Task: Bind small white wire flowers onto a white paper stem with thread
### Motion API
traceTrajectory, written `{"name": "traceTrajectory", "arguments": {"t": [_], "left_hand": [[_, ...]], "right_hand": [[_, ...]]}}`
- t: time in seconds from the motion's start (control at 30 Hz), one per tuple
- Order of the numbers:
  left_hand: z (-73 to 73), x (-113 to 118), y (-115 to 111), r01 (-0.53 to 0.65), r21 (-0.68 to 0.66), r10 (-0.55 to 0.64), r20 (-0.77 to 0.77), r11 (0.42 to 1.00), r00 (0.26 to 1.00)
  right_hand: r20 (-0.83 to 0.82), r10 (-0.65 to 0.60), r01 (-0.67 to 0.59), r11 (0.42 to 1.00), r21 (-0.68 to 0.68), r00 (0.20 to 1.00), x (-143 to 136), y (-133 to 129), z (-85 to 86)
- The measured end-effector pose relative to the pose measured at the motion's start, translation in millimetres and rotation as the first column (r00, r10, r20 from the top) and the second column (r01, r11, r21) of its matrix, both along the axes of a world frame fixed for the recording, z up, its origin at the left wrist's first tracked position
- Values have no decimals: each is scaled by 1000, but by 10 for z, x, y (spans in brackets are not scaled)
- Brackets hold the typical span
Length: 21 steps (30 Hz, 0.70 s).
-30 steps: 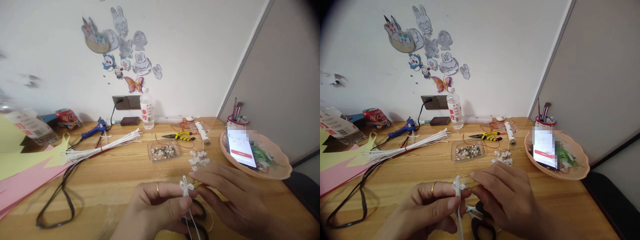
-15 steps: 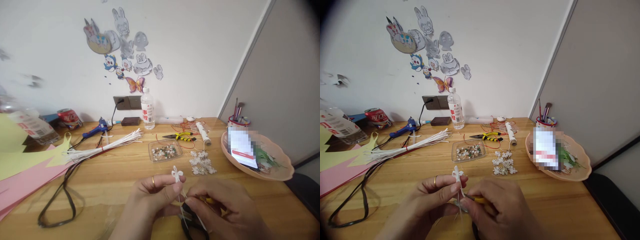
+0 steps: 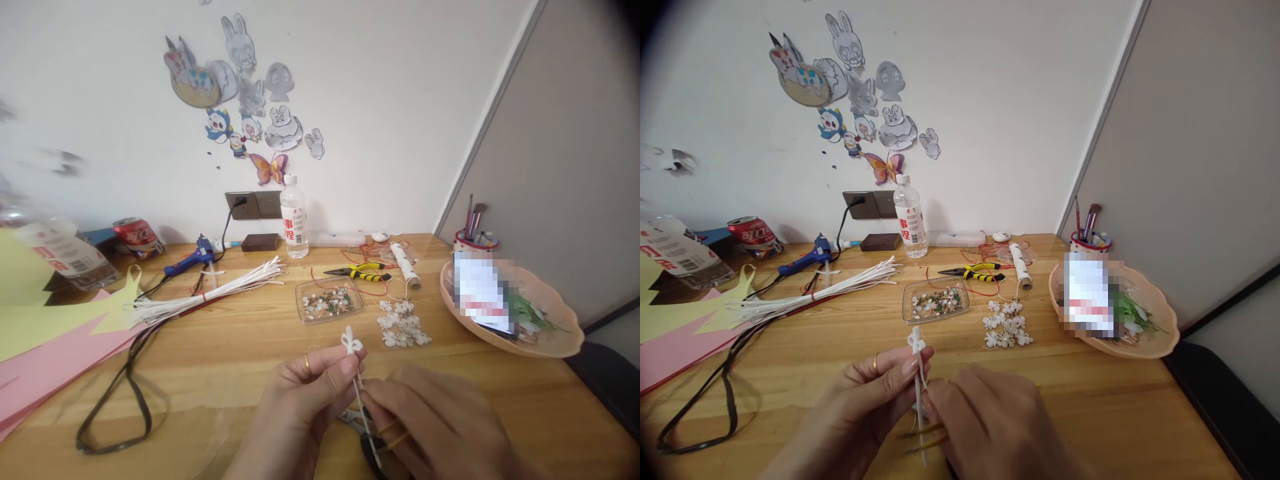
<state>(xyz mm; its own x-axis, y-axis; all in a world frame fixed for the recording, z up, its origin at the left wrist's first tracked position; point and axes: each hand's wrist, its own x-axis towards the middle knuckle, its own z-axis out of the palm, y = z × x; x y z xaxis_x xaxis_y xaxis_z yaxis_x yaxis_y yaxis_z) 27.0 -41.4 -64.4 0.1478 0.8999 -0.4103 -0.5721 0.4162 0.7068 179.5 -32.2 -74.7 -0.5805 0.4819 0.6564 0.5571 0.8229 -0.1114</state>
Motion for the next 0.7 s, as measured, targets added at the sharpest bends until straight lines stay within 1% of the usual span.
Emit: {"name": "traceTrajectory", "arguments": {"t": [0.07, 0.13, 0.2, 0.23, 0.3, 0.47, 0.57, 0.7], "left_hand": [[46, -15, 0, -19, 45, 22, -67, 999, 997], [78, -24, 4, -28, 75, 39, -152, 997, 988], [87, -25, 5, -2, 82, 19, -209, 997, 978], [83, -21, 3, 23, 84, -4, -223, 996, 975], [67, -11, -5, 58, 82, -39, -222, 995, 974], [39, 16, -17, 114, 96, -97, -161, 989, 982], [42, 25, -8, 138, 100, -121, -154, 985, 981], [53, 31, -5, 147, 112, -130, -147, 983, 980]], "right_hand": [[-113, 22, -37, 990, -134, 993, 9, 36, 16], [-158, 7, -48, 965, -258, 987, 25, 72, 64], [-203, -52, -14, 950, -312, 978, 46, 101, 127], [-225, -92, 15, 947, -322, 970, 55, 111, 157], [-254, -133, 50, 950, -309, 958, 73, 121, 196], [-236, -76, 3, 955, -296, 969, 88, 110, 180], [-245, -84, 8, 955, -298, 966, 83, 103, 158], [-240, -92, 11, 948, -319, 966, 81, 95, 172]]}}
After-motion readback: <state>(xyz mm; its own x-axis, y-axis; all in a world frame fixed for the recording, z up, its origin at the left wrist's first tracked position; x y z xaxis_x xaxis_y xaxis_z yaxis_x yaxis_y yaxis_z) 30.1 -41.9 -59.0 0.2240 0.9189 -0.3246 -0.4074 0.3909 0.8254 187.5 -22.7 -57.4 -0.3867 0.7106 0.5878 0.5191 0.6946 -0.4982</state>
